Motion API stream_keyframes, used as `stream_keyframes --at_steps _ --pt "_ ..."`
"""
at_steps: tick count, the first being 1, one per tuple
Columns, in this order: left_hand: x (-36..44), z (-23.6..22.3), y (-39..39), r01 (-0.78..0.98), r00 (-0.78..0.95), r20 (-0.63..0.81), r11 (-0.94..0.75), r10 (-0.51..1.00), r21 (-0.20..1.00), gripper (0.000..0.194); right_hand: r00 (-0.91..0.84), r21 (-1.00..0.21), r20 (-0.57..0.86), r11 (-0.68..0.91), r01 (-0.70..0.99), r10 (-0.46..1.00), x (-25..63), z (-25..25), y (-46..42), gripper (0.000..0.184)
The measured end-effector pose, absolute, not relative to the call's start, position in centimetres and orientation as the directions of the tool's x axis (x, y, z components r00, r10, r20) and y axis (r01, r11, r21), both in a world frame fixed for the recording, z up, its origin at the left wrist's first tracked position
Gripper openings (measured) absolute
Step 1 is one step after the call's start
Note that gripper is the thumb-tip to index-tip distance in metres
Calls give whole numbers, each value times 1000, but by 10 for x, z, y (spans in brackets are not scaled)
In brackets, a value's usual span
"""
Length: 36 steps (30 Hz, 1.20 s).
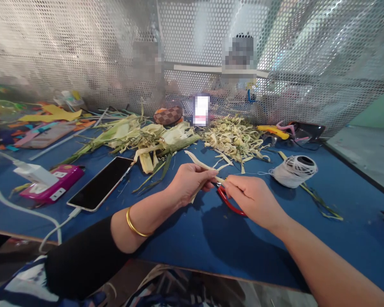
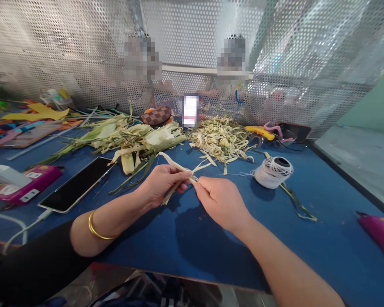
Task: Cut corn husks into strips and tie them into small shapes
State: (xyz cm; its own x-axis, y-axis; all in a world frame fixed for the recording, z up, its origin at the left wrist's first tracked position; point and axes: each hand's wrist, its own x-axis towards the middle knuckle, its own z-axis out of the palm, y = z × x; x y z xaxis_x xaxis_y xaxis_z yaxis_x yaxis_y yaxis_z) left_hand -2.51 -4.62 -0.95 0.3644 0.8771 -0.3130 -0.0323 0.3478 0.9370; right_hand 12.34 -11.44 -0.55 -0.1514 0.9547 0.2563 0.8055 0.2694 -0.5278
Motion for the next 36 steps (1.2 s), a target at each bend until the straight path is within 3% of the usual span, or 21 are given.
stream_keyframes --at_steps 4,7,11,15,18,25,29,31,33,36 --pt "-28 -12 -42 -59 415 -323 380 850 923 17 -126 -802 25 95 590 992 129 -4 -110 42" --pt "-31 -14 -40 -71 483 -315 395 817 916 16 -64 -957 -168 -147 251 984 133 -8 -102 42" --pt "-32 -16 -43 12 594 -308 375 743 927 21 51 -955 -243 -229 -188 969 132 -18 -95 38" --pt "-30 -17 -46 68 636 -315 356 705 932 38 128 -936 -215 -167 -308 968 123 -25 -94 32" --pt "-29 -17 -47 116 599 -311 304 738 945 41 154 -950 -182 -134 -283 971 119 -27 -96 32" --pt "-29 -16 -48 151 602 -303 267 739 952 24 244 -925 -212 -113 -364 947 119 -23 -97 32" --pt "-30 -14 -48 200 621 -320 249 716 947 24 271 -951 -174 -91 -294 947 120 -26 -96 31" --pt "-31 -14 -47 236 619 -326 226 715 945 27 289 -985 -117 -73 -159 950 126 -29 -93 29" --pt "-32 -15 -46 258 625 -317 194 714 946 31 380 -994 71 32 107 922 134 -31 -90 26" --pt "-32 -17 -47 282 651 -286 126 703 951 37 378 -779 491 202 593 785 144 -27 -88 33"
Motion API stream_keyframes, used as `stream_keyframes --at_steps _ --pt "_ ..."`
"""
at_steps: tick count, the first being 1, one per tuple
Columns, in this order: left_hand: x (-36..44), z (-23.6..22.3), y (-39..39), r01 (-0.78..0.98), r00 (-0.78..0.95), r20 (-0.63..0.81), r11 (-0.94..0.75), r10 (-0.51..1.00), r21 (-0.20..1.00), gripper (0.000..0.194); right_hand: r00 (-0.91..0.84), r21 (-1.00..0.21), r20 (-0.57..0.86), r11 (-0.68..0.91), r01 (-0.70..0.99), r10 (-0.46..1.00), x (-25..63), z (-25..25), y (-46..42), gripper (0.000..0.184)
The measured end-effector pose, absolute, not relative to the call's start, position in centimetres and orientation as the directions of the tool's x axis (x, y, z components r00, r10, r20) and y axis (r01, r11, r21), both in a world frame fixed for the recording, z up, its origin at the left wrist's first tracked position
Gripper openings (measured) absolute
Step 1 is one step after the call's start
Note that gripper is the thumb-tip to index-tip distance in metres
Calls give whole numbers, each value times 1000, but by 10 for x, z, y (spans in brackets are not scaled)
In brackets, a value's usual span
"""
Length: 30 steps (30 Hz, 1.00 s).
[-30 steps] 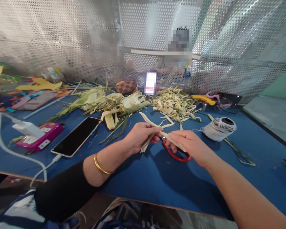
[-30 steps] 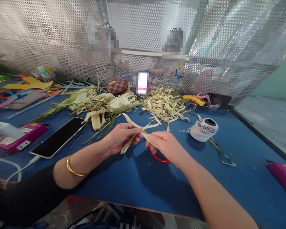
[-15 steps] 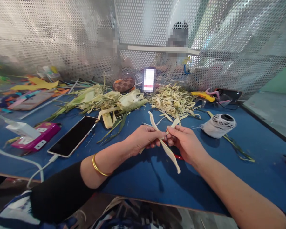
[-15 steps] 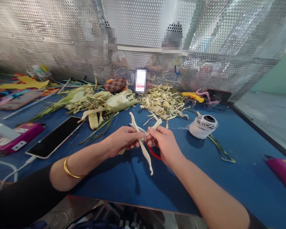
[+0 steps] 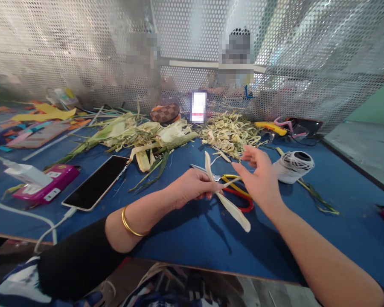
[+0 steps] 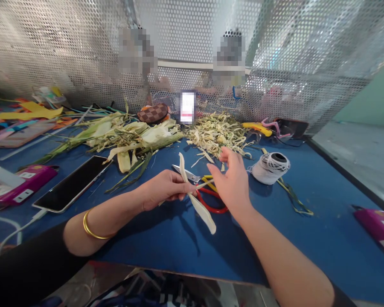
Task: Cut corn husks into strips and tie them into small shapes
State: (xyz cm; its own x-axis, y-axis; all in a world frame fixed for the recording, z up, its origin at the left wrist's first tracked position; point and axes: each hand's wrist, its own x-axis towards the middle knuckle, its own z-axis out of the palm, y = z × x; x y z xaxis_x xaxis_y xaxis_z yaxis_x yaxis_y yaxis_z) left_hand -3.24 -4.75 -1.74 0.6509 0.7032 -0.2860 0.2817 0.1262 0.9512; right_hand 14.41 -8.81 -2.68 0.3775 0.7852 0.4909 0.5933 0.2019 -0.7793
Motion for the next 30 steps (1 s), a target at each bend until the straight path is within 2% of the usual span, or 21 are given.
stream_keyframes --at_steps 1,3,6,10,14,18,21,23,24,26,28,30 --pt "-32 -18 -48 291 662 -271 94 699 952 37 286 -700 538 232 675 793 145 -24 -89 31" --pt "-32 -20 -51 306 688 -239 25 685 952 37 70 -653 460 284 702 885 141 -19 -93 21" --pt "-30 -22 -55 297 756 -196 -60 625 953 35 -79 -765 242 240 597 967 131 -15 -99 19" --pt "-29 -20 -59 306 781 -210 -68 589 950 29 57 -904 125 90 417 991 123 -19 -101 25" --pt "-29 -15 -59 328 752 -223 -59 620 943 24 214 -960 98 36 279 972 121 -26 -100 25" --pt "-31 -12 -59 328 774 -218 -83 594 941 24 272 -967 128 58 250 954 116 -29 -100 26" --pt "-31 -12 -60 321 780 -216 -78 588 944 22 272 -971 97 32 235 957 118 -30 -97 25" --pt "-30 -13 -60 307 749 -227 -23 623 951 24 260 -956 107 27 293 960 125 -28 -96 22" --pt "-29 -14 -60 285 724 -235 30 649 958 26 274 -929 168 59 365 947 130 -26 -95 21" --pt "-29 -15 -59 200 673 -262 171 692 965 32 307 -792 434 196 577 847 139 -19 -97 17" --pt "-29 -16 -57 82 633 -297 320 714 944 34 195 -520 722 335 785 663 144 -10 -102 14" --pt "-30 -16 -53 -30 617 -318 426 720 904 30 -82 -204 837 449 870 540 143 -4 -109 12"
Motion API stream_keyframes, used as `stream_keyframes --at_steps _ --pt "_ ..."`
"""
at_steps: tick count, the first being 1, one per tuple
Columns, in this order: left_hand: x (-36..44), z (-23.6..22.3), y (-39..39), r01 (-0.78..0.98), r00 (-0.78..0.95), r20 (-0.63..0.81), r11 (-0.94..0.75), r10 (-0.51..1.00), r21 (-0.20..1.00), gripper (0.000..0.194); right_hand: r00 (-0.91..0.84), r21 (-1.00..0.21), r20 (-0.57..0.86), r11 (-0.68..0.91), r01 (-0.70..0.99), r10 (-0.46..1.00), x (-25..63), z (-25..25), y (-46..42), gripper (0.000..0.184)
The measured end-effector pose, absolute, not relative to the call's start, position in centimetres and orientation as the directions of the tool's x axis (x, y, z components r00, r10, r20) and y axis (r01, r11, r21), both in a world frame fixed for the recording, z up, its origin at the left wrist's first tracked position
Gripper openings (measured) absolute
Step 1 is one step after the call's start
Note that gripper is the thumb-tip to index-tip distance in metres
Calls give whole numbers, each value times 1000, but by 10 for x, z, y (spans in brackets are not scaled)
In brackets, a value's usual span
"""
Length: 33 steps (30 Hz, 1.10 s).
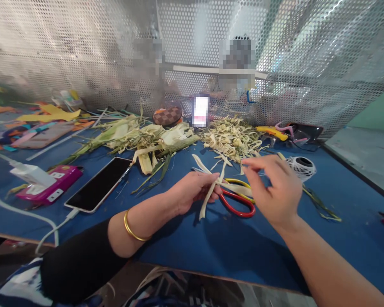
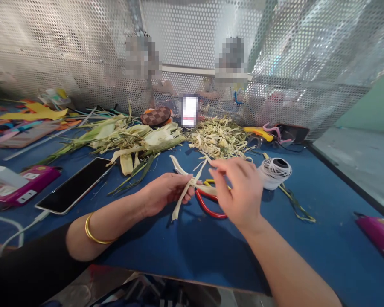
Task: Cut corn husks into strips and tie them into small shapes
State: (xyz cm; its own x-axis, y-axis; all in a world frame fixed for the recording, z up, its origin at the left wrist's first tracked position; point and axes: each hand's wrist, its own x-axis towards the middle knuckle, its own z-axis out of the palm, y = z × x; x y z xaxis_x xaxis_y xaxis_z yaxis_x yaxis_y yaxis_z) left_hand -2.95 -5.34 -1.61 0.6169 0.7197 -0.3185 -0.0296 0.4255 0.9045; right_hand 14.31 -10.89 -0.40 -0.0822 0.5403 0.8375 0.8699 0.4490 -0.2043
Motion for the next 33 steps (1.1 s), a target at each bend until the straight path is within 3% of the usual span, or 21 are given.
stream_keyframes --at_steps 2,4,6,9,19,26,30,33 --pt "-30 -17 -50 -114 612 -312 472 726 874 19 -420 69 761 583 810 493 137 -3 -113 15" --pt "-30 -18 -48 -155 610 -295 476 735 866 13 -652 224 587 677 701 481 128 -8 -115 20" --pt "-29 -19 -47 -168 599 -290 471 747 866 12 -728 302 459 681 667 510 120 -15 -113 26" --pt "-28 -22 -46 -175 556 -300 462 775 870 17 -723 369 396 623 690 566 116 -24 -110 28" --pt "-26 -21 -48 -204 523 -298 457 799 866 24 -691 215 488 693 688 533 117 -24 -113 31" --pt "-28 -23 -45 -148 501 -290 411 815 900 15 -641 74 556 737 672 529 116 -22 -114 25" --pt "-31 -16 -44 -81 510 -266 353 818 932 15 -369 40 680 470 882 634 126 -19 -109 23" --pt "-32 -12 -46 -73 522 -287 378 803 923 22 -229 -14 587 293 956 777 131 -19 -105 25"
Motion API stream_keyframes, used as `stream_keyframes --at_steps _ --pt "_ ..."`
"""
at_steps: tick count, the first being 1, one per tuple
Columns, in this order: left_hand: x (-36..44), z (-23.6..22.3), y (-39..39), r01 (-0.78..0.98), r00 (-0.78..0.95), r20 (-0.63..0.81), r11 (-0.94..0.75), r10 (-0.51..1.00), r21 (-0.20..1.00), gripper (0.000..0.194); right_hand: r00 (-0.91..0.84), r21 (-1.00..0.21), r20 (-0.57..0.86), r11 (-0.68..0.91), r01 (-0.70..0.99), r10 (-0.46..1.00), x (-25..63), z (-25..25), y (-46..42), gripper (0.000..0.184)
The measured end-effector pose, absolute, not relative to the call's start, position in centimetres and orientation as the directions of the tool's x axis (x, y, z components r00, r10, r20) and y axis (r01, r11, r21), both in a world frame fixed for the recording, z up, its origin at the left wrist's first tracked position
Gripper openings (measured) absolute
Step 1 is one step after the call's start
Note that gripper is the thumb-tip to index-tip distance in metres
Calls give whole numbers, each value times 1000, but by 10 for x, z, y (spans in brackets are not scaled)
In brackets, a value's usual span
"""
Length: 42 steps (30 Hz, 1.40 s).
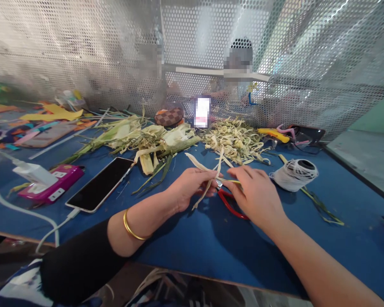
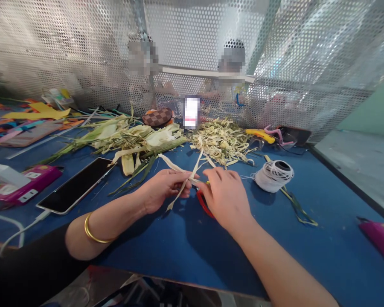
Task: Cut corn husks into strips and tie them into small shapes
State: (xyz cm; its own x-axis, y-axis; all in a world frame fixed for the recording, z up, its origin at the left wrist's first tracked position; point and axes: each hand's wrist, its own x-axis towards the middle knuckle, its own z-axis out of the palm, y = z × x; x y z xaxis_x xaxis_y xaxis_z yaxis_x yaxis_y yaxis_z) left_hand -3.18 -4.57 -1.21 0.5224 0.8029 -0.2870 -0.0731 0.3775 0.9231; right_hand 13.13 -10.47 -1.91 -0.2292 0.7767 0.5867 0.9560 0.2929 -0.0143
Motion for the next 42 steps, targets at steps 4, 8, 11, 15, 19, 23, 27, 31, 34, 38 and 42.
stream_keyframes --at_steps 4,8,11,15,19,23,27,31,34,38,42 --pt "-30 -15 -47 -34 516 -273 338 812 940 24 -205 -127 339 261 957 918 127 -21 -105 25" --pt "-28 -22 -47 81 474 -177 157 863 984 22 -169 -233 288 240 942 943 118 -20 -109 28" --pt "-27 -26 -47 102 461 -126 89 878 991 26 -158 -342 268 247 907 950 115 -19 -112 30" --pt "-28 -25 -44 103 472 -138 101 871 990 33 -141 -552 168 212 806 976 116 -17 -112 29" --pt "-31 -18 -41 63 526 -182 176 831 982 41 -59 -907 -70 -39 420 996 123 -17 -105 36" --pt "-32 -15 -43 103 577 -225 204 785 974 41 103 -980 -179 -168 -108 978 129 -20 -96 40" --pt "-32 -16 -47 163 629 -229 162 743 973 39 168 -946 -200 -145 -290 965 126 -24 -95 37" --pt "-32 -13 -49 182 663 -207 113 720 977 34 258 -967 -161 -100 -234 953 125 -31 -92 35" --pt "-32 -10 -50 244 660 -227 81 716 966 30 399 -1000 24 18 18 917 133 -34 -88 31" --pt "-32 -14 -52 299 674 -206 -6 710 954 32 341 -750 522 231 619 782 143 -25 -88 27" --pt "-30 -21 -53 369 682 -226 -60 695 928 36 36 -790 307 234 566 951 133 -18 -95 19"
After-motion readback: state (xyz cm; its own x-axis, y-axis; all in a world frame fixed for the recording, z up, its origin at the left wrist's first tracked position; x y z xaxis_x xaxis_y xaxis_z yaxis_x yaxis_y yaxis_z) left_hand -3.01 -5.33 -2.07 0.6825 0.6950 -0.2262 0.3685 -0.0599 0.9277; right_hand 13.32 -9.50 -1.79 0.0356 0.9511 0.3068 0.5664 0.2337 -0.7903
